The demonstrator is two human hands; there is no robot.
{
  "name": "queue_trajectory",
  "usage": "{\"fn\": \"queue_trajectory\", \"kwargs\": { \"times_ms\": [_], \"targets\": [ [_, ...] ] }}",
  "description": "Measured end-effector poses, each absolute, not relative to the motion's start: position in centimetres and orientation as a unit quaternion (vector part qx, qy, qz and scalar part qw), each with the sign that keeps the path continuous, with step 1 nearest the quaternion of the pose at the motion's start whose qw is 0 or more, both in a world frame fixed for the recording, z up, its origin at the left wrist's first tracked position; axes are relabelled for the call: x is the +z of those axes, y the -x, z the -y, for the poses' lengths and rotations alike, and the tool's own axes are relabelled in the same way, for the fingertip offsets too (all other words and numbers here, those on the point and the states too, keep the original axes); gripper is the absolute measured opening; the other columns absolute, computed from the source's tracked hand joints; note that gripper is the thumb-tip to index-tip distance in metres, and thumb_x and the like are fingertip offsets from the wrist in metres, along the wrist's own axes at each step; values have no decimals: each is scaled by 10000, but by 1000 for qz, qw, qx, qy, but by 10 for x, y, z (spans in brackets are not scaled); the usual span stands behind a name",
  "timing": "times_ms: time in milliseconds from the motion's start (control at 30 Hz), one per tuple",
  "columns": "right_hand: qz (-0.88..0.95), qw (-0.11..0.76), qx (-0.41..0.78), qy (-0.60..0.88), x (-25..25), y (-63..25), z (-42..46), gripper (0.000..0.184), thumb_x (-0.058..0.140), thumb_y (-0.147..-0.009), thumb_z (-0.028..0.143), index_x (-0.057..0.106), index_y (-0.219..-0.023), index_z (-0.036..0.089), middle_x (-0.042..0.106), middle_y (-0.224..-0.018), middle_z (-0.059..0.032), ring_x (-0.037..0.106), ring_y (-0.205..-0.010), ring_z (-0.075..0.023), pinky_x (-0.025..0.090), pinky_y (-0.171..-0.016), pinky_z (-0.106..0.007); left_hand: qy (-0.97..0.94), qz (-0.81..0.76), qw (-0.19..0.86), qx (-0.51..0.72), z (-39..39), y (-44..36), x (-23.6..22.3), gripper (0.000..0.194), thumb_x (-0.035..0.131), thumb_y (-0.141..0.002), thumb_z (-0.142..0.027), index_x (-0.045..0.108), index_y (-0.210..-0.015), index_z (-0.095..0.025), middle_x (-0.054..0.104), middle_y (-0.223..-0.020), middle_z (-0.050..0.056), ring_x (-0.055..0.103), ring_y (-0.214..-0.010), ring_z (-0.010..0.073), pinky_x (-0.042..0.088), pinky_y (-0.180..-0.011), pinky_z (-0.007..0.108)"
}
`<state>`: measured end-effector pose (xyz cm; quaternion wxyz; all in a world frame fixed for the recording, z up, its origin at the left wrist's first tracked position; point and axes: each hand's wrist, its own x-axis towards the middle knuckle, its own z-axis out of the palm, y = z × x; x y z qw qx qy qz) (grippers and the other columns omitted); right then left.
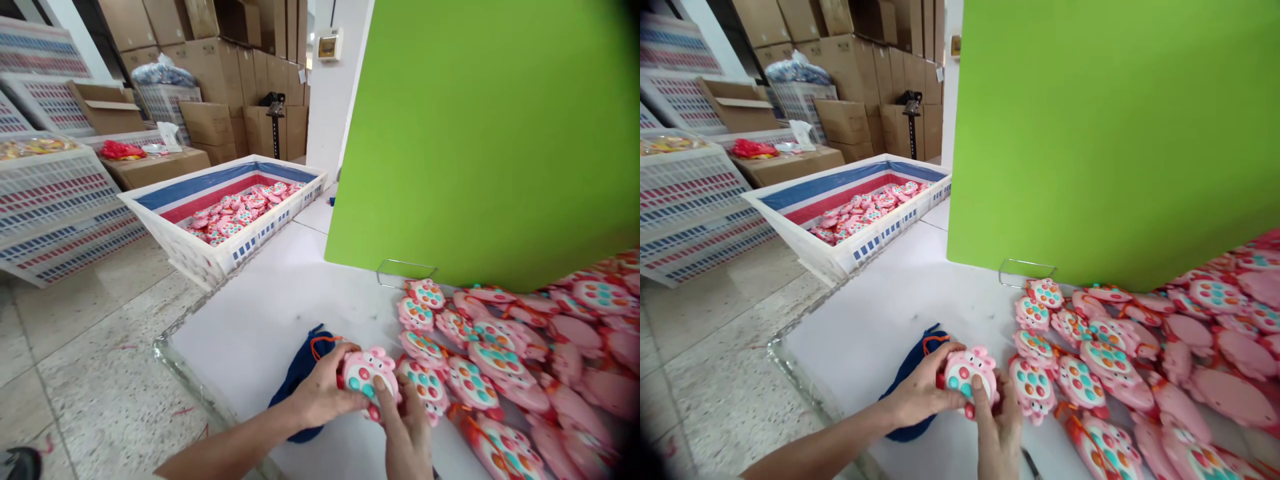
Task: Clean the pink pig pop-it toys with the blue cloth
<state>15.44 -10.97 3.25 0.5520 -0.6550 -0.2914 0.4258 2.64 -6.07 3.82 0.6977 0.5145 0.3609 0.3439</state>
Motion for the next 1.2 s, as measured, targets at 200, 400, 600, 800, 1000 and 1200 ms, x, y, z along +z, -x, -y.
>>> {"fn": "queue_trajectory", "kwargs": {
  "times_ms": [200, 400, 600, 800, 1000, 1200],
  "targets": [
    [250, 555, 468, 640, 31, -142, 114, 562, 584, -741, 574, 570, -1167, 207, 641, -1150, -79, 598, -1011, -269, 539, -650, -287, -448, -360, 744, 340, 56, -13, 30, 671, 746, -608, -221, 429, -1200, -195, 559, -1036, 39, 548, -819, 145, 443, -692, 250],
    [277, 530, 510, 619, 18, -142, 113, 604, 610, -742, 550, 555, -1236, 206, 581, -1277, -86, 560, -1103, -296, 555, -711, -325, -480, -388, 711, 337, 54, -5, 30, 760, 757, -558, -146, 401, -1226, -205, 548, -1082, 54, 550, -917, 184, 437, -796, 282],
    [278, 530, 511, 618, 10, -142, 108, 574, 610, -756, 529, 575, -1229, 205, 579, -1281, -91, 553, -1123, -304, 555, -738, -335, -483, -383, 713, 335, 45, -1, 23, 708, 772, -567, -176, 437, -1191, -185, 560, -1084, 64, 548, -916, 190, 440, -799, 290],
    [289, 534, 502, 616, 12, -140, 102, 551, 650, -741, 485, 571, -1188, 173, 670, -1127, -91, 616, -1021, -272, 544, -766, -322, -488, -362, 714, 348, 42, 1, 16, 455, 635, -769, -306, 495, -1181, -170, 578, -1114, 84, 539, -1007, 216, 429, -869, 322],
    [307, 515, 494, 630, 9, -145, 97, 481, 659, -730, 498, 620, -1098, 191, 693, -1065, -76, 624, -994, -260, 528, -796, -304, -473, -383, 706, 363, 40, -2, 21, 382, 641, -773, -285, 551, -1130, -183, 610, -1071, 63, 557, -971, 194, 437, -838, 286],
    [293, 529, 528, 596, 3, -144, 98, 478, 537, -812, 539, 589, -1162, 219, 641, -1165, -100, 619, -992, -254, 539, -750, -331, -102, -305, 902, 288, 33, 1, 5, 293, 614, -764, -387, 589, -865, -113, 575, -652, 30, 521, -521, 109, 386, -449, 193]
  ]
}}
